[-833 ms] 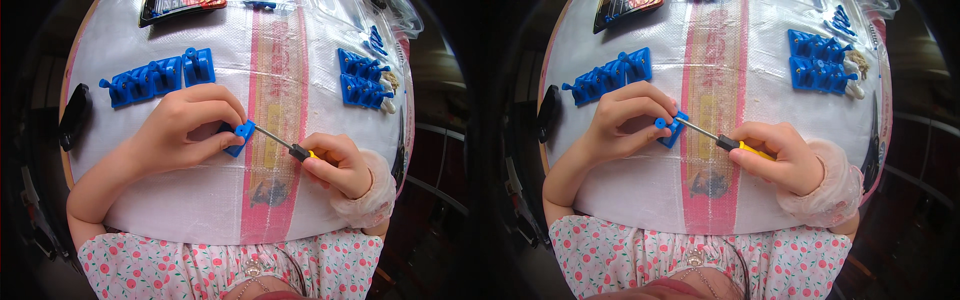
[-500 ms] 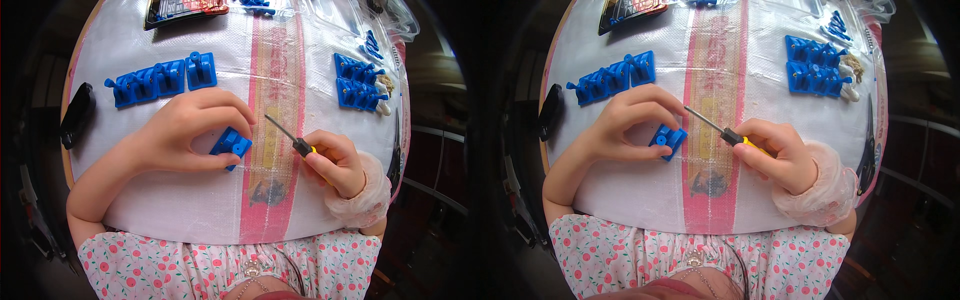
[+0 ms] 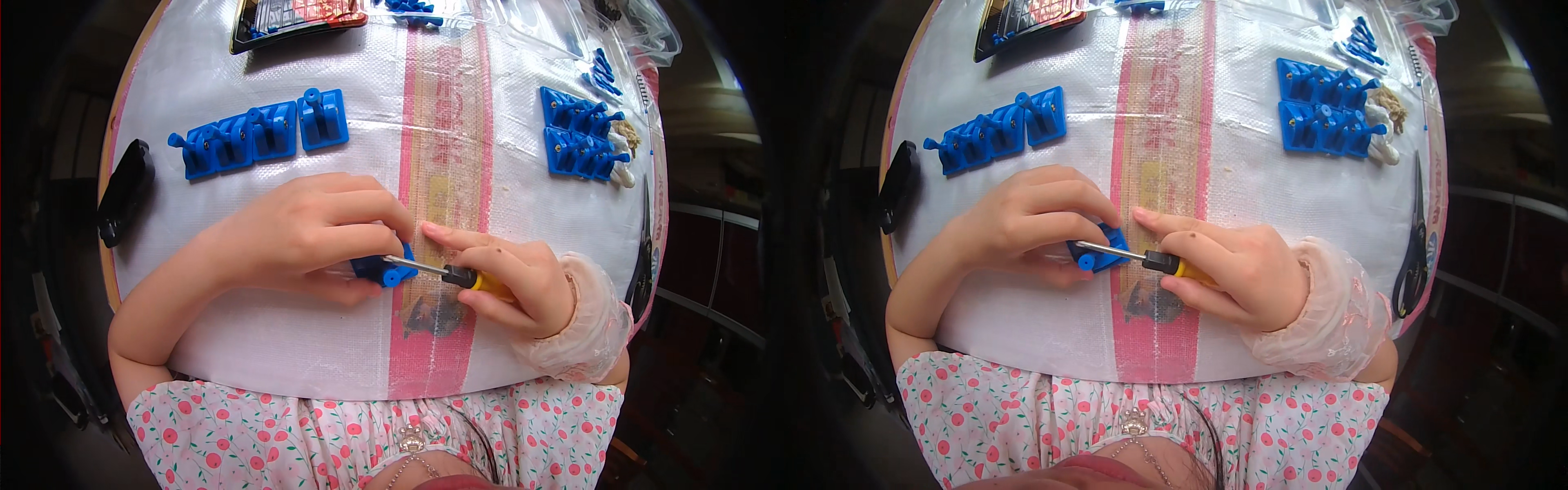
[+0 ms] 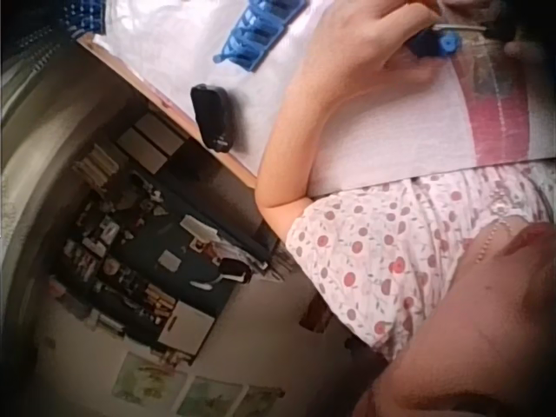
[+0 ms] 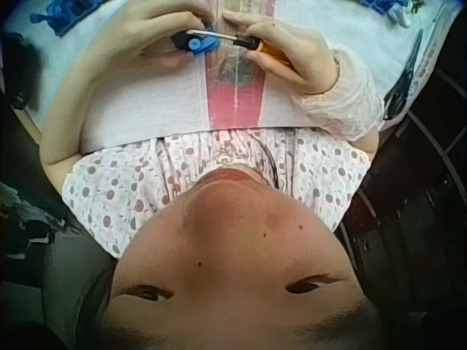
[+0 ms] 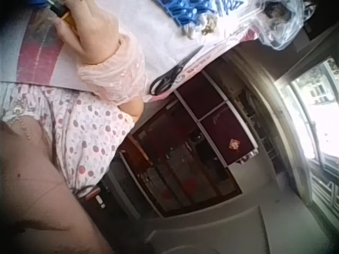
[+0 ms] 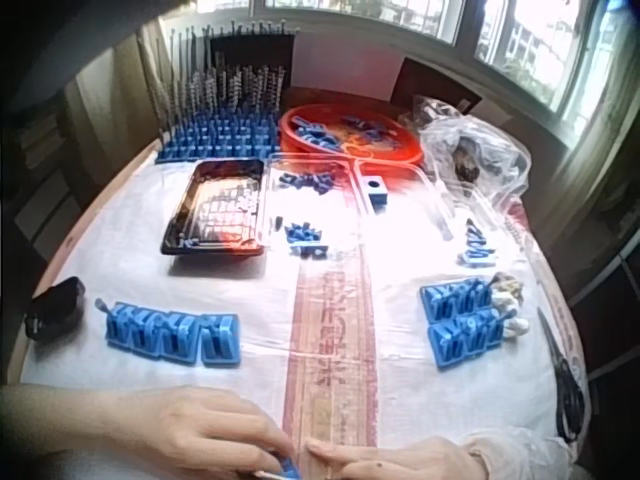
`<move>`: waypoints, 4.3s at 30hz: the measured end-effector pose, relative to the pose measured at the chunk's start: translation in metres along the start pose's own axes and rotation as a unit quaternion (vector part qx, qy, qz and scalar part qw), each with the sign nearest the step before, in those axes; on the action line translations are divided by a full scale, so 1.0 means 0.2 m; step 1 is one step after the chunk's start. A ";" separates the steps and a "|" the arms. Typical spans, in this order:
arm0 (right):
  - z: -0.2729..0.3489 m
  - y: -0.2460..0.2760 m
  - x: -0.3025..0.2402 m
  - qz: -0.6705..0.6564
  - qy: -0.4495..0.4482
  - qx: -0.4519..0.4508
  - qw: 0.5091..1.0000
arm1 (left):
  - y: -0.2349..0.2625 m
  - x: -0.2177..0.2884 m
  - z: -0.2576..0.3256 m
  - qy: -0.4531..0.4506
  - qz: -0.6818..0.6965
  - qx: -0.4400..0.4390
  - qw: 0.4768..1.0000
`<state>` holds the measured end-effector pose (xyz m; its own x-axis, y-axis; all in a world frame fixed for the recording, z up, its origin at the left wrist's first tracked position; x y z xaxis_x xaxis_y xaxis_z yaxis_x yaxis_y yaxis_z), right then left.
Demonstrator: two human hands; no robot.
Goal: Assembling blue plastic components using a yellow-handled screwdriver.
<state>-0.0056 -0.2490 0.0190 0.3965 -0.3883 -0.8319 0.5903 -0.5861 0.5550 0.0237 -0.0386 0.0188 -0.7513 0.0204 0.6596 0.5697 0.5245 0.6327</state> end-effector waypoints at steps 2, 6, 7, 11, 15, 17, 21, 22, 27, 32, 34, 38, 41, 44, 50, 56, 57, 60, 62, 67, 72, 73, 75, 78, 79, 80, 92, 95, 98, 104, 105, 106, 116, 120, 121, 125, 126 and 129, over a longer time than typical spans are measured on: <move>0.02 0.00 0.03 -0.039 0.040 0.064 0.996 | -0.01 0.00 -0.01 -0.015 -0.001 -0.010 1.000; 0.05 0.10 -0.03 0.009 0.018 0.096 0.995 | -0.02 -0.02 0.01 -0.007 -0.014 0.004 1.000; 0.06 0.14 -0.04 0.062 0.019 0.139 0.988 | -0.01 -0.02 0.01 0.008 -0.021 0.015 1.000; 0.08 0.37 0.02 0.213 -0.027 0.341 0.915 | 0.00 -0.02 0.01 0.020 -0.044 0.018 0.999; 0.07 0.47 0.11 0.339 -0.051 0.328 0.880 | -0.01 -0.01 0.01 -0.002 -0.101 0.015 0.995; 0.06 0.43 0.16 0.320 -0.094 0.312 0.890 | -0.01 -0.01 0.01 -0.004 -0.111 0.019 0.994; 0.07 0.40 0.22 0.294 -0.117 0.323 0.892 | -0.01 -0.01 0.01 0.004 -0.080 0.034 0.996; 0.06 0.39 0.21 0.301 -0.111 0.321 0.891 | -0.01 -0.01 0.01 0.012 -0.072 0.034 0.997; 0.05 0.40 0.20 0.308 -0.084 0.318 0.893 | 0.00 -0.01 0.01 0.018 -0.071 0.029 0.997; 0.07 0.40 0.20 0.317 -0.097 0.315 0.890 | -0.01 -0.02 0.01 0.016 -0.067 0.032 0.997; 0.06 0.41 0.19 0.310 -0.086 0.309 0.895 | 0.00 -0.02 0.01 0.015 -0.067 0.032 0.997; 0.06 0.43 0.19 0.299 -0.087 0.282 0.908 | -0.01 -0.03 0.02 0.023 -0.048 0.045 0.998; 0.05 0.44 0.21 0.286 -0.076 0.252 0.921 | -0.01 -0.03 0.02 0.030 -0.045 0.052 0.997; 0.00 0.44 0.21 0.258 -0.061 0.217 0.940 | -0.01 -0.03 0.01 0.031 -0.047 0.056 0.997; -0.06 0.43 0.22 0.223 -0.068 0.202 0.951 | 0.00 -0.05 0.03 0.023 -0.059 0.041 0.997; -0.06 0.45 0.23 0.205 -0.091 0.214 0.951 | -0.02 -0.05 0.03 0.004 -0.059 0.038 0.998; -0.05 0.45 0.23 0.197 -0.093 0.218 0.951 | -0.02 -0.05 0.03 0.002 -0.060 0.038 0.997; -0.04 0.45 0.24 0.180 -0.110 0.225 0.951 | -0.03 -0.05 0.01 0.003 -0.060 0.037 0.997; -0.05 0.46 0.24 0.181 -0.112 0.225 0.951 | -0.02 -0.05 0.01 0.012 -0.057 0.036 0.998; -0.07 0.45 0.24 0.191 -0.126 0.209 0.951 | -0.02 -0.06 0.02 0.070 -0.036 0.063 0.995; -0.07 0.47 0.23 0.201 -0.130 0.183 0.954 | 0.00 -0.05 0.01 0.114 -0.032 0.048 0.992; -0.07 0.48 0.23 0.197 -0.125 0.185 0.955 | 0.00 -0.06 0.01 0.119 -0.025 0.052 0.991; -0.06 0.48 0.23 0.190 -0.117 0.189 0.956 | 0.00 -0.06 0.02 0.131 -0.035 0.040 0.990; -0.04 0.49 0.24 0.219 -0.126 0.204 0.946 | -0.01 -0.06 0.03 0.118 -0.037 0.039 0.992; -0.04 0.48 0.25 0.225 -0.132 0.205 0.943 | -0.01 -0.05 0.04 0.115 -0.039 0.039 0.992; -0.04 0.47 0.25 0.226 -0.114 0.225 0.941 | -0.01 -0.04 0.04 0.110 -0.050 0.048 0.991; 0.01 0.36 -0.01 0.279 -0.005 0.289 0.916 | 0.01 -0.03 0.07 0.099 -0.099 0.117 0.983; 0.02 0.26 -0.03 0.144 -0.032 0.212 0.966 | 0.02 -0.02 0.07 0.101 -0.107 0.139 0.979; 0.02 0.20 -0.03 0.119 -0.104 0.116 0.981 | 0.02 -0.02 0.07 0.091 -0.115 0.153 0.977; 0.01 0.15 0.01 0.103 -0.145 0.047 0.983 | 0.02 -0.02 0.08 0.085 -0.114 0.159 0.977; 0.01 0.15 0.01 0.095 -0.149 0.041 0.983 | 0.02 -0.02 0.08 0.084 -0.114 0.159 0.977; 0.01 0.14 0.01 0.092 -0.143 0.038 0.985 | 0.02 -0.01 0.08 0.083 -0.115 0.157 0.977; -0.01 0.13 -0.01 0.102 -0.107 0.042 0.988 | 0.02 -0.02 0.06 0.101 -0.094 0.133 0.981; 0.00 0.15 -0.03 0.149 -0.098 0.033 0.983 | 0.01 -0.04 0.05 0.105 -0.086 0.106 0.985; 0.01 0.15 -0.02 0.157 -0.097 0.036 0.982 | 0.01 -0.04 0.05 0.106 -0.088 0.100 0.985; 0.02 0.12 -0.02 0.197 -0.085 0.053 0.975 | 0.01 -0.04 0.05 0.119 -0.088 0.103 0.984; 0.02 0.11 -0.02 0.208 -0.080 0.058 0.973 | 0.01 -0.04 0.05 0.129 -0.075 0.103 0.983; 0.03 0.11 -0.02 0.215 -0.084 0.041 0.972 | 0.01 -0.05 0.05 0.133 -0.063 0.098 0.984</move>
<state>0.0018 -0.2649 0.0344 0.4697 -0.7170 -0.5151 0.3343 -0.3956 0.8554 0.0298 -0.0286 0.0089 -0.6838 -0.2652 0.6797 0.3818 0.6638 0.6431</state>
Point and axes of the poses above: each hand's wrist, its own z-axis away from the middle knuckle, its own y-axis out of the back of the hand, x = y × z, the point moved 4 cm from there along -z, towards the middle knuckle, and after that the axes turned 7 degrees about -y, right-handed, at the moved point
